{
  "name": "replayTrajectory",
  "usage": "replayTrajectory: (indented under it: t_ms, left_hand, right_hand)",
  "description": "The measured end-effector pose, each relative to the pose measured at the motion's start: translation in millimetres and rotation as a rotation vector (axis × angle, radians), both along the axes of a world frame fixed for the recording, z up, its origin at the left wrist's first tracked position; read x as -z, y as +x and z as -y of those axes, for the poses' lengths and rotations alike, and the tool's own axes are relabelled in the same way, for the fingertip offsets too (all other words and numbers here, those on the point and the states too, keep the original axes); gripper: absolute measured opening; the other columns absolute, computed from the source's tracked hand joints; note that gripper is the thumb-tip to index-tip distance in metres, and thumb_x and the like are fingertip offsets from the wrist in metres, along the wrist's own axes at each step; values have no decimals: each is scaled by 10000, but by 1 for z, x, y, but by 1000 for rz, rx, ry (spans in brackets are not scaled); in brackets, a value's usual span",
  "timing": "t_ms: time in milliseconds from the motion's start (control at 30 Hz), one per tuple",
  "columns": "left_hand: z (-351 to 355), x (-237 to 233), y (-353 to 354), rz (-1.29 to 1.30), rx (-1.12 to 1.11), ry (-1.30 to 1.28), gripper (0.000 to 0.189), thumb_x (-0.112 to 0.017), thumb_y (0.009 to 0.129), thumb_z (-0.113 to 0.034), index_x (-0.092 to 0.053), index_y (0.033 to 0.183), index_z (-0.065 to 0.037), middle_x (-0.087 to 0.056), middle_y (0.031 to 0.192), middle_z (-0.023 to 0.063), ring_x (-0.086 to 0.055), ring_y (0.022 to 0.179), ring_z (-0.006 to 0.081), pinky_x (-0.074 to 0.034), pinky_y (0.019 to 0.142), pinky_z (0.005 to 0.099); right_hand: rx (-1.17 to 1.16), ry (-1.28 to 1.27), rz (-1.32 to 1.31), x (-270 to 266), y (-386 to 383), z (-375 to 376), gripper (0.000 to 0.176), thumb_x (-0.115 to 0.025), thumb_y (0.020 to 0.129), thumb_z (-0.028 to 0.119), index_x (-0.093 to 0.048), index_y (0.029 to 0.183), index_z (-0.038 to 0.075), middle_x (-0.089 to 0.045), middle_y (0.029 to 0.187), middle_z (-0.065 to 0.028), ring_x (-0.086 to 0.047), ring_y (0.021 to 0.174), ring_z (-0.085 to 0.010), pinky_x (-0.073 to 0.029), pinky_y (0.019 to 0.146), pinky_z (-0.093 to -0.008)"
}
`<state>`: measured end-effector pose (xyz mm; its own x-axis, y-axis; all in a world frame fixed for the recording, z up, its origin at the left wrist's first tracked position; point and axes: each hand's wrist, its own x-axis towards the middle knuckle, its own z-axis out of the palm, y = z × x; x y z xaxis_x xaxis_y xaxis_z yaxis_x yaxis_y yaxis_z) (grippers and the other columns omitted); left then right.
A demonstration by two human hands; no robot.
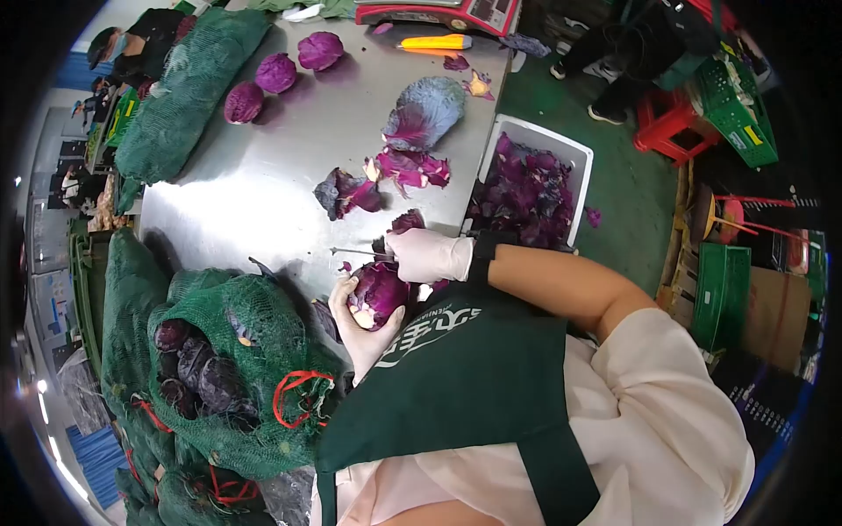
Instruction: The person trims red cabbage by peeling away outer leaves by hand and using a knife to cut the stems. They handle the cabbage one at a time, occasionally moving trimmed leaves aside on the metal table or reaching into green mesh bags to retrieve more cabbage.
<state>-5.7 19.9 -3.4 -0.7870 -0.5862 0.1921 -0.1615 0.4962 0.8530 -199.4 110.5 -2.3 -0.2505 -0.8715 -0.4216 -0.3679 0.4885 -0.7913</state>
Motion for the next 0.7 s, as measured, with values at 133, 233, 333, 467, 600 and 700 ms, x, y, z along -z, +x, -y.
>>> replayTrajectory:
  t_ms: [133,233,333,467,600,700]
  left_hand:
    - [5,9,4,10,-1,-19,791,-887,625,-148,-475,1294,-53,-458,1368,179,-445,1308,331,-321,1130,442]
    - [9,13,7,-3,-12,20,819,-885,635,-154,-450,1320,-46,-460,1348,165,-430,1312,307,-297,1136,426]
    - [10,10,5,-7,19,-3,825,-886,635,-155,-445,1323,-37,-470,1338,158,-444,1297,304,-298,1132,424]
    - [10,8,11,-212,-232,651,753,-820,755,-156,-412,1380,-61,-460,1372,134,-473,1277,284,-391,1095,446]
    - [31,-26,22,-496,-308,925,802,-802,823,-335,-350,1446,-111,-431,1400,130,-469,1284,297,-428,1083,484]
    - [42,-43,20,-502,-304,905,843,-830,789,-348,-355,1443,-110,-430,1408,130,-473,1283,297,-427,1087,478]
  right_hand:
    - [187,-39,293,4,-3,-1,387,-652,881,259,-584,1087,-62,-664,707,-201,-684,651,-347,-545,605,-422]
    - [201,49,345,-13,2,-1,397,-653,906,313,-595,1074,-42,-649,678,-189,-668,640,-385,-537,615,-426]
    - [147,-240,24,18,9,0,311,-653,883,255,-619,1039,-13,-647,693,-202,-660,651,-398,-526,643,-464]
    - [184,-355,-311,43,0,-6,186,-637,849,157,-624,976,21,-647,742,-221,-657,685,-405,-524,640,-475]
    - [283,-248,-575,31,-44,-13,249,-680,857,250,-660,1042,84,-678,774,-174,-684,727,-355,-541,653,-435]
    - [229,-89,-502,-50,-40,4,397,-730,820,434,-684,1098,155,-699,739,-97,-701,707,-284,-549,648,-393]
